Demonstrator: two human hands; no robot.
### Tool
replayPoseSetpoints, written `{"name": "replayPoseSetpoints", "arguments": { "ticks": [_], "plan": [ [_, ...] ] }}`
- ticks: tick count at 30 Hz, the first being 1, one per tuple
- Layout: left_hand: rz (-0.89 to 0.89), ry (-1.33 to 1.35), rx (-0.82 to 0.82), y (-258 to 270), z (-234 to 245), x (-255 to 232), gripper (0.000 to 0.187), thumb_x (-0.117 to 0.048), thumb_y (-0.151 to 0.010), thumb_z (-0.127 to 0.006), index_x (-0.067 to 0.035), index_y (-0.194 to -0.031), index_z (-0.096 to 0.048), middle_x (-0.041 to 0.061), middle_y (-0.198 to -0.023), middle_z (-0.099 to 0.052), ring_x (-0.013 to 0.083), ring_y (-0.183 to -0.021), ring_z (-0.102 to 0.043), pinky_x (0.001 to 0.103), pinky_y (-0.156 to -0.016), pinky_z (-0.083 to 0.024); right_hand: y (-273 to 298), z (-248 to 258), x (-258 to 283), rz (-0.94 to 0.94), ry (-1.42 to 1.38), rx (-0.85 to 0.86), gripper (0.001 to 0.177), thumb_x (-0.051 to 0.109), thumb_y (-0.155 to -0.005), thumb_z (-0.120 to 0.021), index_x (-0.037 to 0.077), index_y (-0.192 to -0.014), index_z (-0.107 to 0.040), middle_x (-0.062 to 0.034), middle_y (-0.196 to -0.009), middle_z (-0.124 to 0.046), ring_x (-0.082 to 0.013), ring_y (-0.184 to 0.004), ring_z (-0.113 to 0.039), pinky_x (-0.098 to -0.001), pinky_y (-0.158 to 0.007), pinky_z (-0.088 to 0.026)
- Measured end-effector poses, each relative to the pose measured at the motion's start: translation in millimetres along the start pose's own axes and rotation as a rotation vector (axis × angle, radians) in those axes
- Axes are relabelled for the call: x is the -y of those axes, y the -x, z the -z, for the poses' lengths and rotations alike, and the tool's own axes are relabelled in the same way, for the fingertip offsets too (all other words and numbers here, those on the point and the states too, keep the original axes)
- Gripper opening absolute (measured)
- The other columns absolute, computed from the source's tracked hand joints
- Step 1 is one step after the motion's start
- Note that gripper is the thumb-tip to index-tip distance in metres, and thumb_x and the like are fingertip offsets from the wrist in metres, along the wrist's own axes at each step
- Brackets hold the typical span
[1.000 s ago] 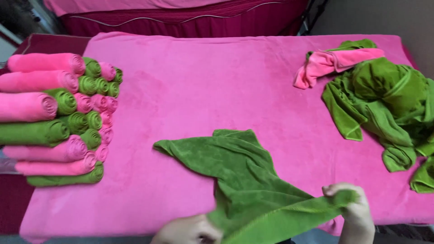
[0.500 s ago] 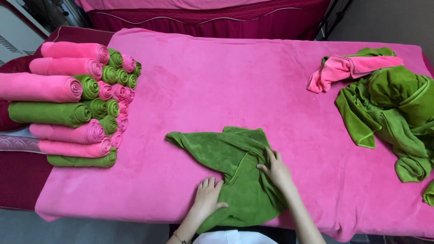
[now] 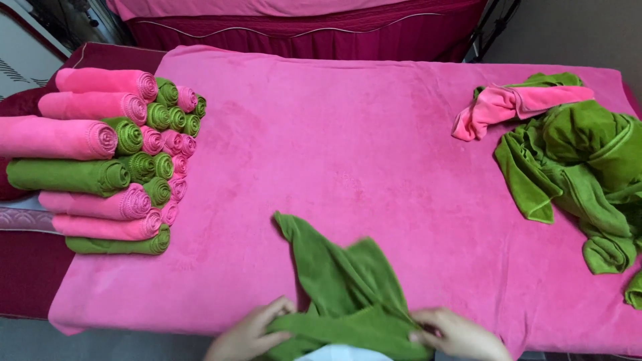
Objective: Folding and rolling towels into decorative rose shapes on a spa treatment table.
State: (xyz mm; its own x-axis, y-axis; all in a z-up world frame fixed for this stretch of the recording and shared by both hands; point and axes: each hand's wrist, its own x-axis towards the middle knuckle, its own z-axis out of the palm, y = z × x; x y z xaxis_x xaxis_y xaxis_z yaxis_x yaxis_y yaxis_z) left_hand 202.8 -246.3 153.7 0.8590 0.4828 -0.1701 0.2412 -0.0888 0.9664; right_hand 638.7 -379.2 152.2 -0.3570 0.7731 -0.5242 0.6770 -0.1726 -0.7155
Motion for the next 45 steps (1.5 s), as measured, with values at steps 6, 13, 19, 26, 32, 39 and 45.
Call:
{"name": "replayPoseSetpoints", "arguments": {
  "ticks": [6, 13, 19, 26, 32, 39, 45],
  "plan": [
    [-0.039, -0.277, 0.493, -15.6, 54.2, -39.5, 0.073, -0.066, -0.096, -0.058, -0.008, -0.140, -0.058, 0.011, -0.133, -0.068, 0.0241, -0.120, -0.065, 0.036, -0.102, -0.050, 0.1, 46.9, 20.0, 0.337, 0.101, 0.130, 0.034, 0.045, -0.109, -0.063, 0.013, -0.097, -0.068, 0.0005, -0.086, -0.069, -0.0158, -0.076, -0.062, -0.0363, -0.070, -0.050],
    [-0.043, -0.874, -0.136, -202.5, 221.1, -84.9, 0.043, -0.030, -0.091, -0.074, -0.025, -0.133, -0.068, 0.002, -0.136, -0.062, 0.0258, -0.124, -0.064, 0.040, -0.099, -0.055, -117.5, 266.9, 21.5, 0.288, 0.305, -0.471, 0.020, 0.023, -0.094, -0.056, 0.019, -0.092, -0.076, 0.0004, -0.066, -0.076, -0.0197, -0.065, -0.081, -0.0439, -0.071, -0.062],
    [-0.700, -1.419, -1.159, -304.2, 302.5, -196.6, 0.039, -0.009, -0.094, -0.075, -0.036, -0.121, -0.078, 0.004, -0.126, -0.043, 0.0328, -0.109, -0.052, 0.045, -0.087, -0.057, -144.0, 383.7, 115.1, 0.610, 0.725, -1.420, 0.044, -0.007, -0.103, -0.056, 0.014, -0.139, -0.070, -0.0167, -0.119, -0.072, -0.0404, -0.115, -0.069, -0.0508, -0.094, -0.055],
    [-0.602, -1.565, -1.074, -384.3, 290.7, 75.0, 0.029, -0.008, -0.090, -0.074, -0.031, -0.109, -0.071, 0.003, -0.110, -0.061, 0.0289, -0.110, -0.058, 0.057, -0.089, -0.049, -195.1, 335.3, -39.3, 0.385, 0.840, -1.499, 0.028, -0.005, -0.095, -0.058, 0.009, -0.117, -0.070, -0.0154, -0.099, -0.066, -0.0376, -0.099, -0.065, -0.0461, -0.088, -0.054],
    [-0.430, -1.487, -0.577, -301.7, 165.2, 138.6, 0.029, -0.006, -0.099, -0.055, -0.025, -0.119, -0.065, 0.005, -0.116, -0.064, 0.0284, -0.111, -0.062, 0.051, -0.081, -0.058, -211.0, 200.6, -184.1, 0.191, 1.017, -1.254, 0.032, 0.008, -0.092, -0.061, 0.017, -0.121, -0.071, -0.0103, -0.112, -0.074, -0.0307, -0.118, -0.069, -0.0447, -0.094, -0.056],
    [-0.290, -1.331, -0.574, -240.1, 170.6, 198.3, 0.028, -0.039, -0.102, -0.061, -0.023, -0.122, -0.072, 0.008, -0.126, -0.066, 0.0318, -0.122, -0.063, 0.045, -0.097, -0.054, -193.7, 128.0, -195.4, 0.115, 1.157, -1.188, 0.059, 0.023, -0.085, -0.064, 0.033, -0.143, -0.060, -0.0017, -0.142, -0.066, -0.0250, -0.128, -0.065, -0.0439, -0.106, -0.052],
    [-0.487, -1.217, -0.483, -252.1, 157.7, 198.0, 0.021, -0.025, -0.103, -0.061, -0.015, -0.119, -0.070, 0.008, -0.120, -0.072, 0.0313, -0.132, -0.063, 0.045, -0.104, -0.055, -199.1, 126.9, -162.4, 0.367, 0.802, -1.008, 0.035, 0.024, -0.090, -0.071, 0.019, -0.125, -0.075, -0.0119, -0.141, -0.068, -0.0316, -0.133, -0.063, -0.0469, -0.109, -0.051]
  ]
}}
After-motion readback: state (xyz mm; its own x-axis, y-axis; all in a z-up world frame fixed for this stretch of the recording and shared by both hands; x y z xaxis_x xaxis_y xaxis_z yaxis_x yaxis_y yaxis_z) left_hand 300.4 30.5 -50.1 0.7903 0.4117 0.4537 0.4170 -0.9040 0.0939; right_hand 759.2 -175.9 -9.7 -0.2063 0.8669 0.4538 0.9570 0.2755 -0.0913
